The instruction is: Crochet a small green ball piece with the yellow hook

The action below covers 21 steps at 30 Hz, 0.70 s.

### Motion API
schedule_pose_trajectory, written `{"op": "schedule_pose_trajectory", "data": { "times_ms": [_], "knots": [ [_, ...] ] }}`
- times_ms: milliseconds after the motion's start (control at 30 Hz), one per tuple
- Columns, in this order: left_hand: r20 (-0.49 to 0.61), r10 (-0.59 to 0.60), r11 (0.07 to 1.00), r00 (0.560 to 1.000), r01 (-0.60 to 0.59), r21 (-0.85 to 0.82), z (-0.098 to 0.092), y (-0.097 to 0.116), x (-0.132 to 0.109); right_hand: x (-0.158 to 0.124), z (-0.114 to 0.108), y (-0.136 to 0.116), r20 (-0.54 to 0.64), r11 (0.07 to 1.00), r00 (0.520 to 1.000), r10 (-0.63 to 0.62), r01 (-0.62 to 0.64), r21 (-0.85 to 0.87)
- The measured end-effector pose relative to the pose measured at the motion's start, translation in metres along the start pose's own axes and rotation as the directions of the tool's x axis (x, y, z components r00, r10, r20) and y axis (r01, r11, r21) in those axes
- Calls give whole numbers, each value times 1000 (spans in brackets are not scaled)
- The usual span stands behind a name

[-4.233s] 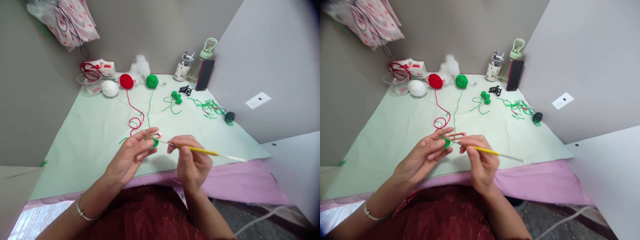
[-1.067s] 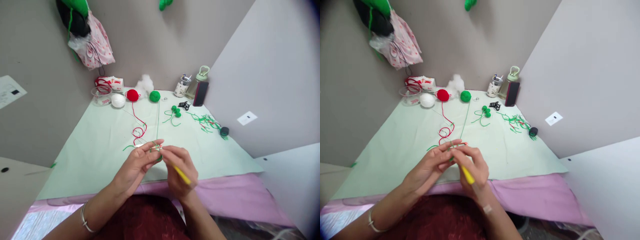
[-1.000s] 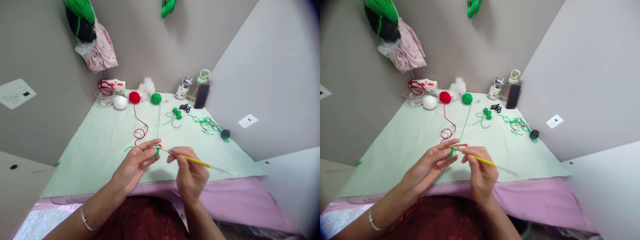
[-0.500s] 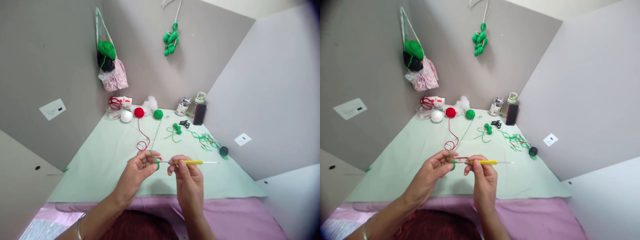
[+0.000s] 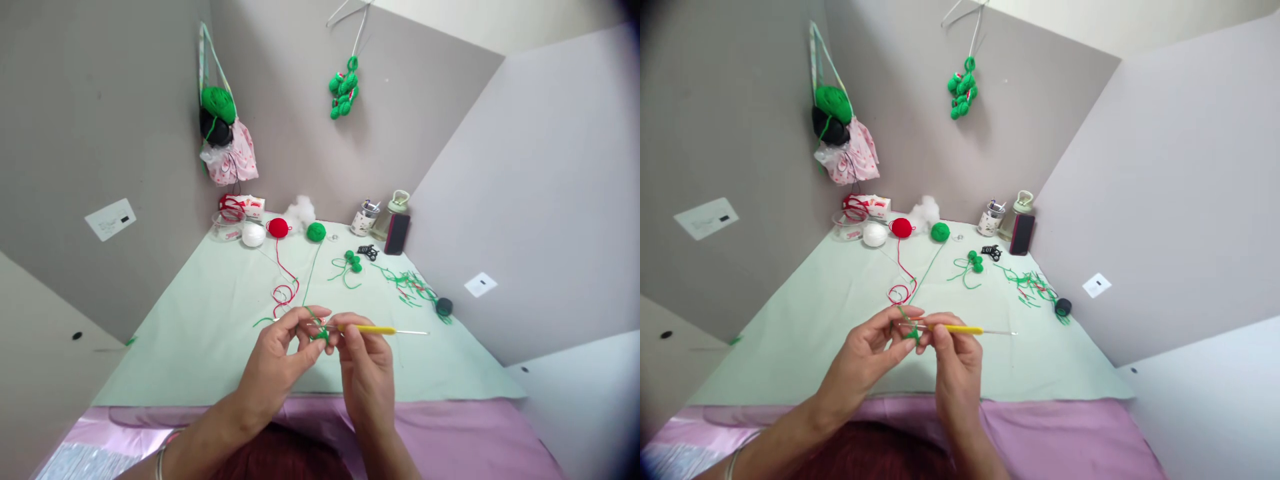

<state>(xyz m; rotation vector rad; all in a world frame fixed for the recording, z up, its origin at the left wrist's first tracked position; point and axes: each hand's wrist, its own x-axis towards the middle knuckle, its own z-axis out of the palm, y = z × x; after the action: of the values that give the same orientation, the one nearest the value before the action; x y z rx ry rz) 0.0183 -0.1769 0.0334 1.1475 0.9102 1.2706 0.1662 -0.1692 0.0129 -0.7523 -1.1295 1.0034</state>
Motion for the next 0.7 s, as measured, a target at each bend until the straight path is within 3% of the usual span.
{"op": "schedule_pose_trajectory", "data": {
  "times_ms": [300, 467, 533, 600, 700],
  "knots": [
    [19, -44, 989, 999, 47, -140, 3, 2, 4, 1, -1, 2, -17, 999, 999, 30, -30, -22],
    [-73, -131, 959, 989, 108, -262, -3, 5, 10, 13, 3, -1, 113, 990, 988, 105, -94, -104],
    [-106, -169, 921, 980, 119, -370, -11, 6, 15, 25, 7, -15, 255, 975, 952, 168, -121, -189],
    [-163, -201, 878, 966, 104, -467, -18, 7, 20, 32, 10, -37, 434, 947, 874, 219, -84, -309],
    [-257, -269, 830, 928, 88, -551, -24, 6, 26, 22, 5, -71, 614, 948, 778, 138, 76, -309]
  ]
}}
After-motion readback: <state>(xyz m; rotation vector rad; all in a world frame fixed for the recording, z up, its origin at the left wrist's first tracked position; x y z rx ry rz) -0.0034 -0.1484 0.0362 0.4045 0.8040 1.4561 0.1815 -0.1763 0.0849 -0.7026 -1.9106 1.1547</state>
